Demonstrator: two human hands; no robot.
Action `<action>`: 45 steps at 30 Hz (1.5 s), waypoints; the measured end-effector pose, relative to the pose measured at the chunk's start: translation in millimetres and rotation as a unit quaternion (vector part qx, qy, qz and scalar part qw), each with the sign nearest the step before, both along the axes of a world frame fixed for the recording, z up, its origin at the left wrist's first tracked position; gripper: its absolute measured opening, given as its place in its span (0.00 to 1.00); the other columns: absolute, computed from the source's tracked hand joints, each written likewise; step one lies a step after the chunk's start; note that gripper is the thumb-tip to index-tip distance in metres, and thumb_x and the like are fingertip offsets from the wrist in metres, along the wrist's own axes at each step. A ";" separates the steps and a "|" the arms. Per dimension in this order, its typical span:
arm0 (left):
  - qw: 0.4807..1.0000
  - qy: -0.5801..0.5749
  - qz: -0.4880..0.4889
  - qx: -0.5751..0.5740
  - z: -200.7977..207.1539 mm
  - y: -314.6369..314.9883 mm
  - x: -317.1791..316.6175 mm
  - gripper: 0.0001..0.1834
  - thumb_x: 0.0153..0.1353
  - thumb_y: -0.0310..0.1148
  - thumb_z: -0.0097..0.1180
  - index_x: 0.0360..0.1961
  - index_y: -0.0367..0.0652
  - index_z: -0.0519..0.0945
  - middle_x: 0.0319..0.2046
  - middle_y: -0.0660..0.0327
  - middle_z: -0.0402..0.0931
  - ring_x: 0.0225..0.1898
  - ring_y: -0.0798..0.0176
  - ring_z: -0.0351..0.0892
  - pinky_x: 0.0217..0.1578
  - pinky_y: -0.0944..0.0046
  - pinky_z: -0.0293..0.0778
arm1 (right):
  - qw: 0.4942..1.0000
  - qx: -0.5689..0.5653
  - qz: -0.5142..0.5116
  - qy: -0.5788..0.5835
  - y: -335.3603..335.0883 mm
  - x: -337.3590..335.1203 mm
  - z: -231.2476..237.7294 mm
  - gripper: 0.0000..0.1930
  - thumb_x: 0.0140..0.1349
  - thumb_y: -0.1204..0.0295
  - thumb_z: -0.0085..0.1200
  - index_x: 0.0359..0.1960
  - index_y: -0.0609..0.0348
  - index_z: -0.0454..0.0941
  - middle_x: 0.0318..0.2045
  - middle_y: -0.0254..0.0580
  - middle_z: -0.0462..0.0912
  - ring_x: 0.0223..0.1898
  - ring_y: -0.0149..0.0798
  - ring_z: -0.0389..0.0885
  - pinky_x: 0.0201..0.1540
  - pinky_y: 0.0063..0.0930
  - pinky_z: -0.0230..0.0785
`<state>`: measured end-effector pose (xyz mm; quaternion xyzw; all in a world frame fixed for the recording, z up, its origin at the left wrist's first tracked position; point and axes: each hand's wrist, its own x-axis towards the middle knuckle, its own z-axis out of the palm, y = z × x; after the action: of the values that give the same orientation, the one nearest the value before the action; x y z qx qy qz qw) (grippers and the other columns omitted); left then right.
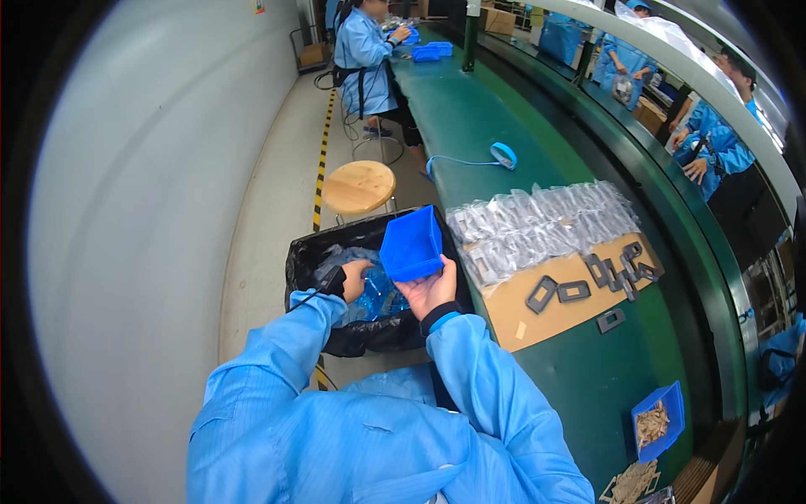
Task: The recorder is assembling small parts, placing them into cardboard boxes, and organizing assembly line trays in a factory setting.
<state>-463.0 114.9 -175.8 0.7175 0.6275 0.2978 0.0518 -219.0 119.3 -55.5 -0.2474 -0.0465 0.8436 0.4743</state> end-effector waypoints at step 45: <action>0.886 0.327 -0.328 -0.012 179.5 -23.8 84.8 0.50 0.40 0.57 0.71 0.65 0.48 0.68 0.64 0.55 0.66 0.67 0.44 0.60 0.63 0.42 0.62 | 0.994 0.042 0.042 -0.091 -13.4 3.6 8.2 0.26 0.59 0.45 0.43 0.50 0.48 0.75 0.48 0.39 0.79 0.48 0.44 0.80 0.46 0.44 0.76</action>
<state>-378.2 91.1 3.7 0.9384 0.3414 0.0049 -0.0532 -215.4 105.8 -47.3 -0.3008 -0.1358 0.8341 0.4419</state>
